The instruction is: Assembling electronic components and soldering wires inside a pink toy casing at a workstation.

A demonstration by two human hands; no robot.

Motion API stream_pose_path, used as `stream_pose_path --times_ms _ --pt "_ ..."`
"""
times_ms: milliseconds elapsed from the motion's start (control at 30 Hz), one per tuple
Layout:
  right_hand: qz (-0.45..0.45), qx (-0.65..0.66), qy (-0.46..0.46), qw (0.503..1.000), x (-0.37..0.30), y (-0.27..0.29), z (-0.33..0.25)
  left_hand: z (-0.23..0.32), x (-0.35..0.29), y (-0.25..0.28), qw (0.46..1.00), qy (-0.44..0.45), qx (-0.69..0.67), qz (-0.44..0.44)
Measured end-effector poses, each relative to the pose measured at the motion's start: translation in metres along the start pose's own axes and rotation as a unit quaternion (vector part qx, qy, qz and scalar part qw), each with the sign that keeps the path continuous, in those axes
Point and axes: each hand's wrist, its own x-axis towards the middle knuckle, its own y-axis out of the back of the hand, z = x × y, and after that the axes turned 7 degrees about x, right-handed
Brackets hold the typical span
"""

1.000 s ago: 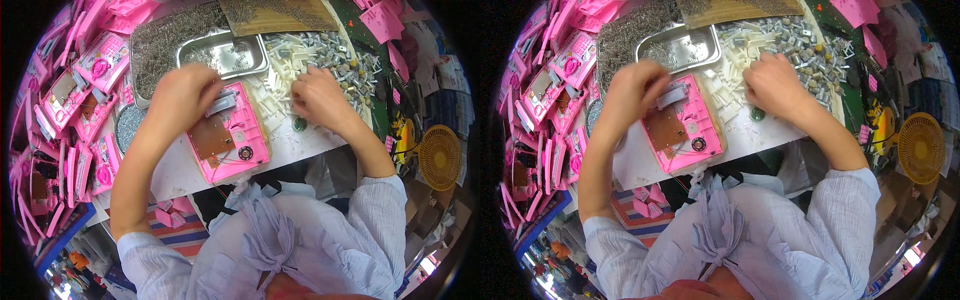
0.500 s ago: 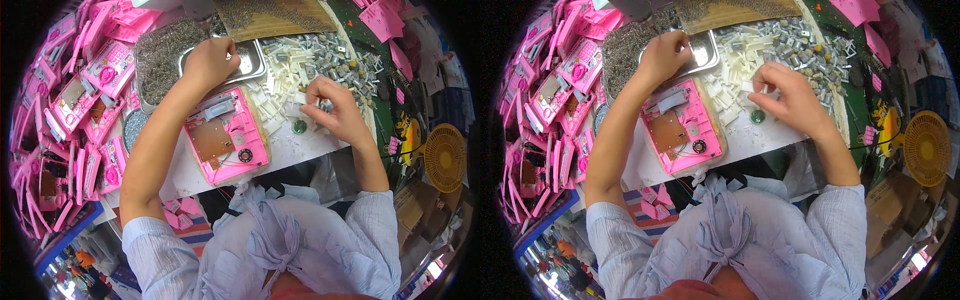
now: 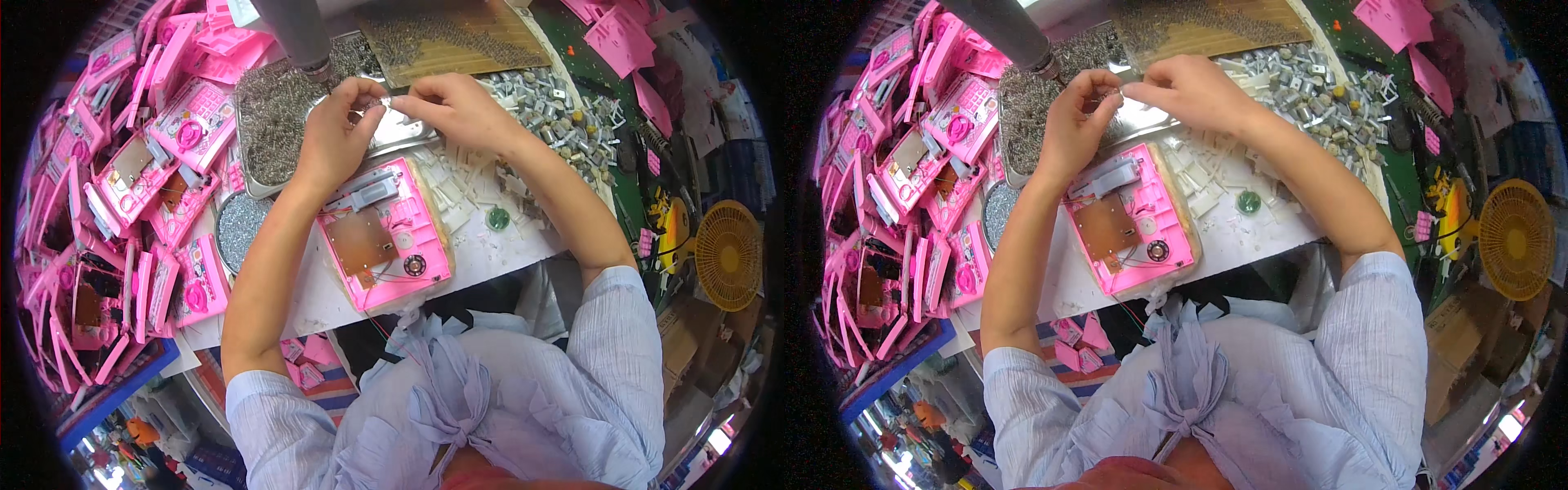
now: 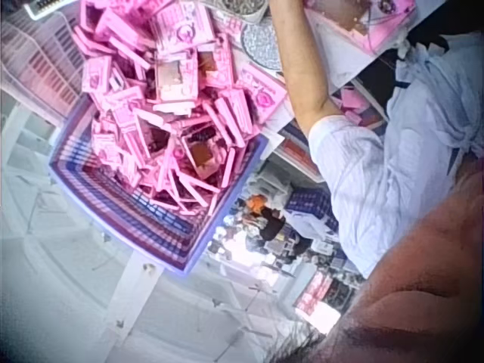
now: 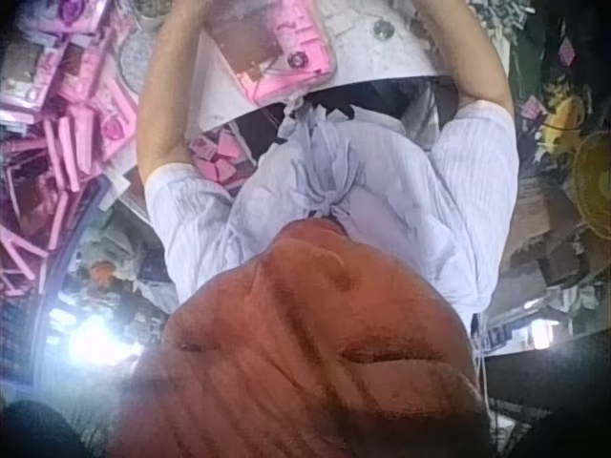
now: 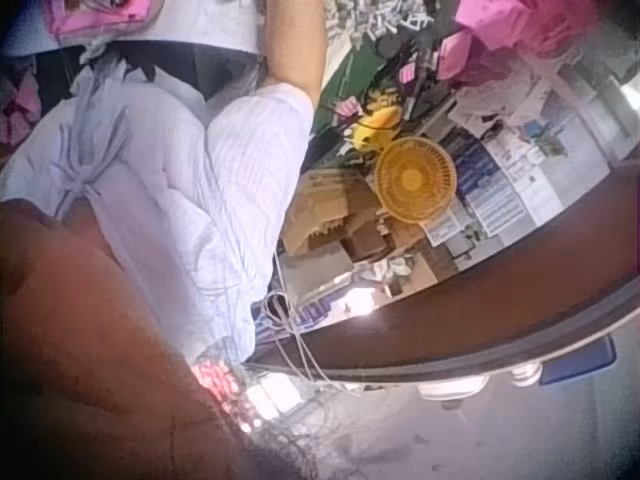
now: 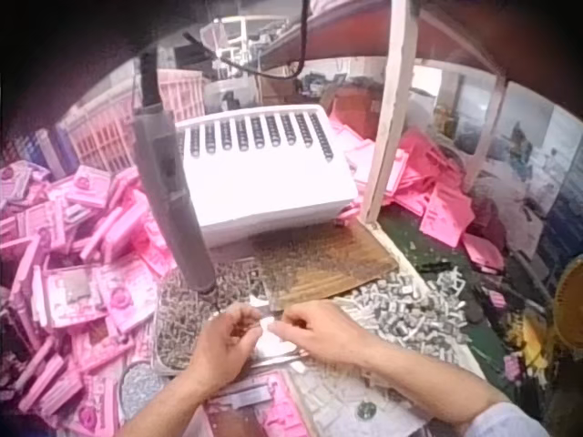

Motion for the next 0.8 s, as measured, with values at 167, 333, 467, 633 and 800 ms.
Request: stream_pose_path --times_ms 167,333,467,633,800 --pt "-0.035 0.103 0.052 0.993 0.022 -0.013 0.009 0.003 0.002 0.000 0.994 0.001 -0.110 -0.011" --pt "-0.028 0.111 0.076 0.991 0.024 -0.010 0.018 0.008 0.001 0.010 0.984 0.106 -0.132 -0.052" --pt "0.014 0.076 0.121 0.990 0.020 -0.010 0.018 0.012 0.006 0.016 0.950 0.188 -0.229 -0.100" --pt "0.047 -0.032 0.225 0.973 0.014 -0.008 0.016 0.006 0.009 0.022 0.814 0.296 -0.465 -0.182" --pt "0.112 -0.234 0.344 0.902 0.012 -0.003 0.018 -0.018 0.014 0.026 0.646 0.298 -0.636 -0.299"
